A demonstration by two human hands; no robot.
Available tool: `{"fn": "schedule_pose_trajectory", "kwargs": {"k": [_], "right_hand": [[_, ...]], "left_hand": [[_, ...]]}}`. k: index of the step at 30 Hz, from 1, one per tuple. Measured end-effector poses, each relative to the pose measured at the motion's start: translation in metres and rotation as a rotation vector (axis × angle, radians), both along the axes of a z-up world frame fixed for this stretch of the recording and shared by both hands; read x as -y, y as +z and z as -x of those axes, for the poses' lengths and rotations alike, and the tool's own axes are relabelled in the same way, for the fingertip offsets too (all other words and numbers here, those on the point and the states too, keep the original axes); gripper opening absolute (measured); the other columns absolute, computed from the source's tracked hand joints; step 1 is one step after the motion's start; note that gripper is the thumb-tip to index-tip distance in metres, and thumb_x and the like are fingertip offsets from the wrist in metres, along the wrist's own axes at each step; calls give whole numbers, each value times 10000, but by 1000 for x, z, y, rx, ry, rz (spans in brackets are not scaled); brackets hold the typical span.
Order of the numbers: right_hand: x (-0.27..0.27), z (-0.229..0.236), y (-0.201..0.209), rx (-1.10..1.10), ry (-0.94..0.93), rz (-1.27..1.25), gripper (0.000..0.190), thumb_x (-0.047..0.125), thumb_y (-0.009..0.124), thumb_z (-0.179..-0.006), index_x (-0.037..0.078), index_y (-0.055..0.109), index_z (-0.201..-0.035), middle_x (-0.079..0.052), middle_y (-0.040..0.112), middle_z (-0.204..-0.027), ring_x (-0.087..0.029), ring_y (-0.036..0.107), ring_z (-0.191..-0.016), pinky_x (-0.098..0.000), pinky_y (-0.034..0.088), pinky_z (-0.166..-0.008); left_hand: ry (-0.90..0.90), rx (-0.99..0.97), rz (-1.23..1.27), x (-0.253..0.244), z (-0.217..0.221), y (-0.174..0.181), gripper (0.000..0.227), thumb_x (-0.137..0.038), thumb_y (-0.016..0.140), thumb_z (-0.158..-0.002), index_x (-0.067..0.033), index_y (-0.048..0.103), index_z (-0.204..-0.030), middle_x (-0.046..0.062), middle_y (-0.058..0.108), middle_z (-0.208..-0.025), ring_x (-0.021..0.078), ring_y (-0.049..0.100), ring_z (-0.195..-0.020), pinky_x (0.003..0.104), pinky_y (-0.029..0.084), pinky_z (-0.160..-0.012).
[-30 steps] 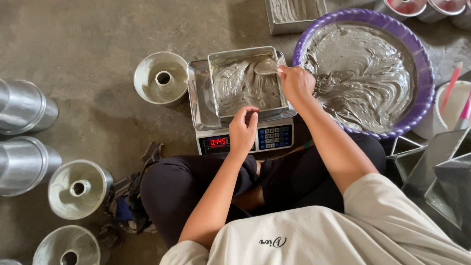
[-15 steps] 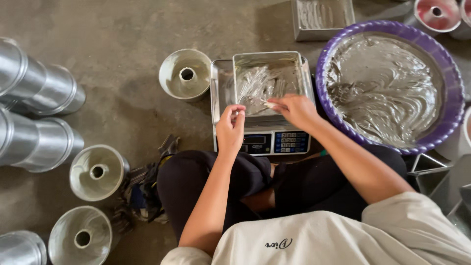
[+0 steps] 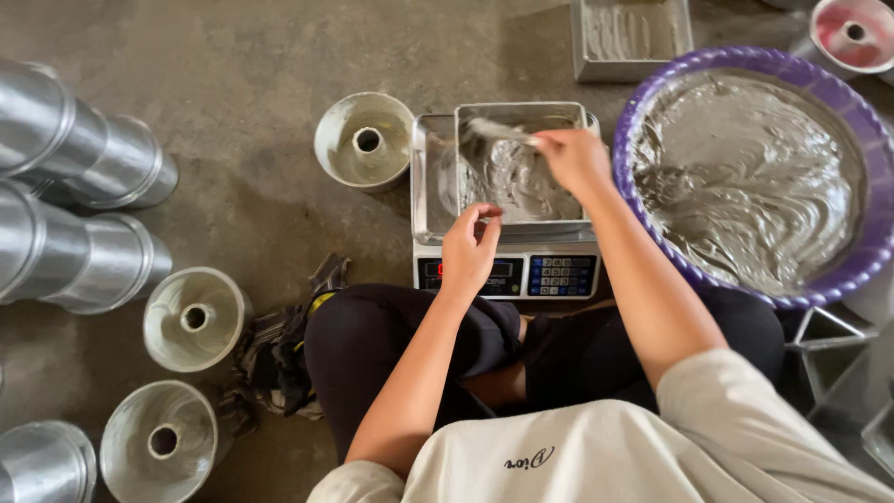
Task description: The person scoops a grey paste from a purple basin into a metal tray on a digital scale, levels it with a spatula, and transfers it to a larger container. This process is repeated multiple times.
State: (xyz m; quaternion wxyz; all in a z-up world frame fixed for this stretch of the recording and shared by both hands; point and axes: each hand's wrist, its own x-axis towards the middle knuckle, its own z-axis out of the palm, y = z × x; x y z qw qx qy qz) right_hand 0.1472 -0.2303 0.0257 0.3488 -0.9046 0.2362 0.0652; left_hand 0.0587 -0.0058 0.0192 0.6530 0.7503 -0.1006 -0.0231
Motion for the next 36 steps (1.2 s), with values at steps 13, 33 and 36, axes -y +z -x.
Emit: {"fn": "schedule_pose_trajectory", "kwargs": {"k": [13,33,36], "right_hand": [[-26,-3,-31,419,113,367,226,352,704,-979,307,784,-1185,-95,763,-981,-302,714,-867,-437,548,-724],[25,75,-16,512,703,468,307,327,676,-917,358,767,-1209,2,624,-752,-186,595,-816,-462,400,-836],[18,45,-34,554,579,491,285,333,688,-968,383,766,-1237,-35,580,-762,-202,588,-898,-459,373,-904]], "left_hand": [[-10,17,-29,-3,3,1,147,-127,644,-966,-57,681,-1090,33,742,-1005,125,681,-808,275,522,-696],[30,-10,20,-1,25,-19,132,-125,646,-973,-63,697,-1077,30,723,-951,108,645,-781,260,524,-688],[16,-4,21,3,29,-18,133,-129,646,-971,-64,693,-1077,30,726,-961,110,655,-781,262,530,-690]]}}
